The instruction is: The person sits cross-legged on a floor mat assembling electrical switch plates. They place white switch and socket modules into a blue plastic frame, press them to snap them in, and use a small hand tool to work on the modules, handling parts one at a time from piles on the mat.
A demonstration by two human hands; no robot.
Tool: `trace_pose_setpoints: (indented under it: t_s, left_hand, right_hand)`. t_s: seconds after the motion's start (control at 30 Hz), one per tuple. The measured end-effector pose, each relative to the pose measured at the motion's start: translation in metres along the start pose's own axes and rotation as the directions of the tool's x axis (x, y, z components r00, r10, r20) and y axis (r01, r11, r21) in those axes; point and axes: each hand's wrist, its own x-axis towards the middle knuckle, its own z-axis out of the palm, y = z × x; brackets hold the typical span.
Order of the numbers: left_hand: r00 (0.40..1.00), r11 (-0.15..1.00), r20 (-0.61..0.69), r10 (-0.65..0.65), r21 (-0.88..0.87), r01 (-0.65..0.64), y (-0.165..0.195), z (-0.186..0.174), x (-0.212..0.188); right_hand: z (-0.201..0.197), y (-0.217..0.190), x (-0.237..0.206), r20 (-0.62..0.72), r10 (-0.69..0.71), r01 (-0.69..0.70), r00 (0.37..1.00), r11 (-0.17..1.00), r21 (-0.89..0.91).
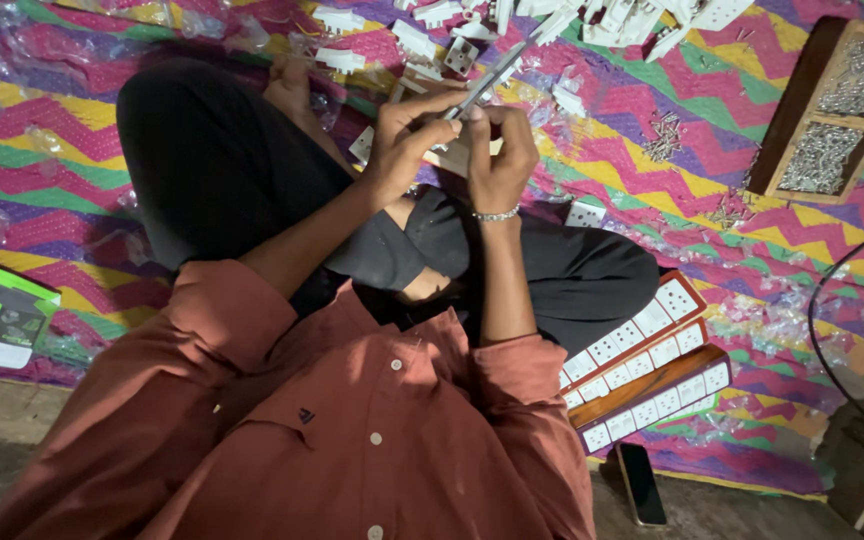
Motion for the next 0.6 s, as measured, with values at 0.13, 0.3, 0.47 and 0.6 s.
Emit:
trace_pose_setpoints:
  t_s: [0.13, 0.3, 0.47, 0.6]
  left_hand:
    - [0.993, 0.977, 0.031, 0.115, 0.178, -0.119, 0.005, 0.003, -0.002]
    - [0.96, 0.93, 0.039, 0.276, 0.242, -0.277, 0.016, 0.013, -0.001]
    - [0.994, 0.996, -0.073, -0.083, 0.008, 0.084, 0.022, 0.023, -0.016]
    - [0.999, 0.991, -0.039, 0.011, 0.132, -0.005, 0.019, 0.028, -0.031]
  right_hand:
    - [0.0, 0.01, -0.007, 0.014, -0.081, 0.082, 0.997, 0.996, -0.039]
    - [-0.003, 0.016, -0.011, 0.001, -0.236, 0.236, 0.972, 0.971, 0.031]
    - [-0.011, 0.012, -0.02, -0.045, 0.005, -0.002, 0.999, 0.998, 0.064]
    - [-0.015, 0.002, -0.029, -0.027, -0.069, 0.067, 0.997, 0.995, -0.072]
